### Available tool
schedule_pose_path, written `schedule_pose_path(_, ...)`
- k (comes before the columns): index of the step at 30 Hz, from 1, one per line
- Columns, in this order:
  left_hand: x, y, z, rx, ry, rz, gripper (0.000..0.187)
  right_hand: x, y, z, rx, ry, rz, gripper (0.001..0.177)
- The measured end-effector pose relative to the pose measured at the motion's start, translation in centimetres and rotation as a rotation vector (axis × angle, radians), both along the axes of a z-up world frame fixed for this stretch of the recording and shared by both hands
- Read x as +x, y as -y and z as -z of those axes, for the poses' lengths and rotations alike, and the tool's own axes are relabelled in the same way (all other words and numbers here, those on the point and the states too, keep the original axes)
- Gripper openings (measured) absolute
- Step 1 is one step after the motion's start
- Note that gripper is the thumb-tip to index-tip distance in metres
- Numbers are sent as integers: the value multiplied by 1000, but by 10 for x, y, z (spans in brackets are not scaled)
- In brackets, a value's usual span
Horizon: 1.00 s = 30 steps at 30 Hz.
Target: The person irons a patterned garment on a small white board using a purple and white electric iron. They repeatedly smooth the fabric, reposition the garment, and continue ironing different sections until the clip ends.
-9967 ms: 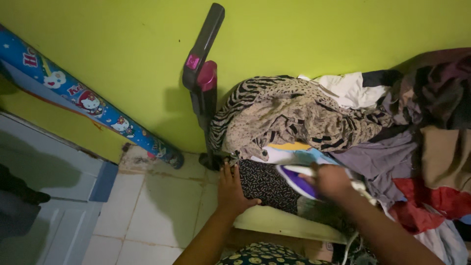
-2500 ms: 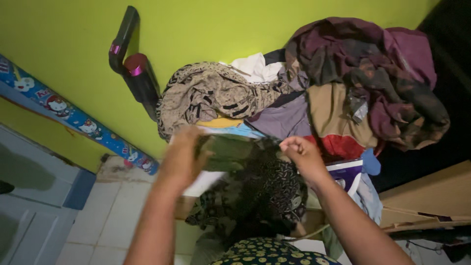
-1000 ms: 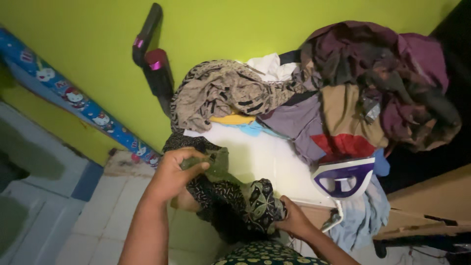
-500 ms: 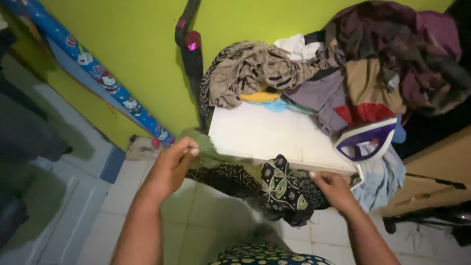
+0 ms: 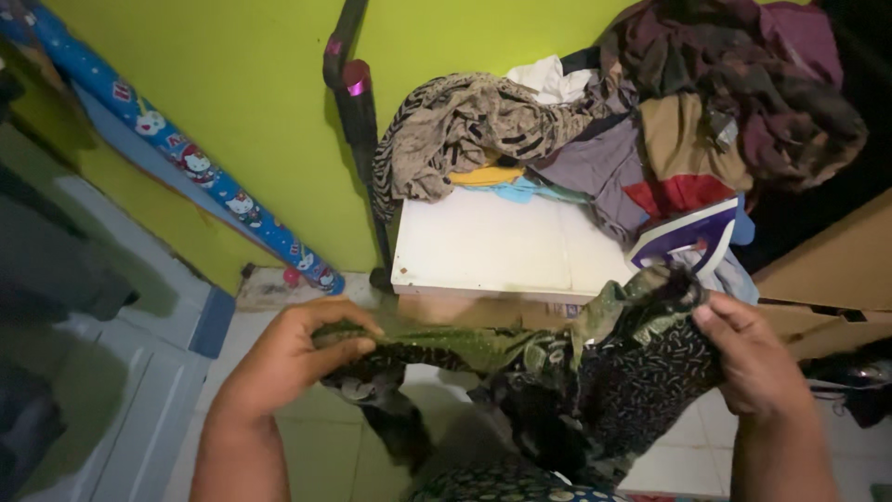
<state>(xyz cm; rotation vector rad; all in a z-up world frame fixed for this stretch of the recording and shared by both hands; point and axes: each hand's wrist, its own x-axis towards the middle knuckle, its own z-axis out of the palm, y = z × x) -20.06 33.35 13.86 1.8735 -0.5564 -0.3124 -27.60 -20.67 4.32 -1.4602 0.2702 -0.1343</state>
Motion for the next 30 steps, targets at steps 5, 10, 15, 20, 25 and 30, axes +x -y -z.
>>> schedule_pose_path(5, 23, 18, 21, -258, 409, 93, 9, 6, 14, -9, 128, 37, -190, 27)
schedule_pose_path(10, 91, 62, 82, -450, -71, -125, 14, 70, 26, 21, 4, -53, -50, 26)
schedule_pose_path(15, 192, 100, 144, -228, -213, -246, 13, 179, 48, 91, -192, -207, -117, 26)
schedule_pose_path(20, 275, 122, 215, 9, 29, -32, 23, 279, 73, 189, -336, -265, -217, 24)
schedule_pose_path(25, 333, 161, 271, 101, 47, -401, 20, 343, 64, 225, -851, -125, -180, 26)
schedule_pose_path(30, 335, 212, 290, 479, 814, -637, 13, 328, 19, 209, -1402, 164, -41, 31)
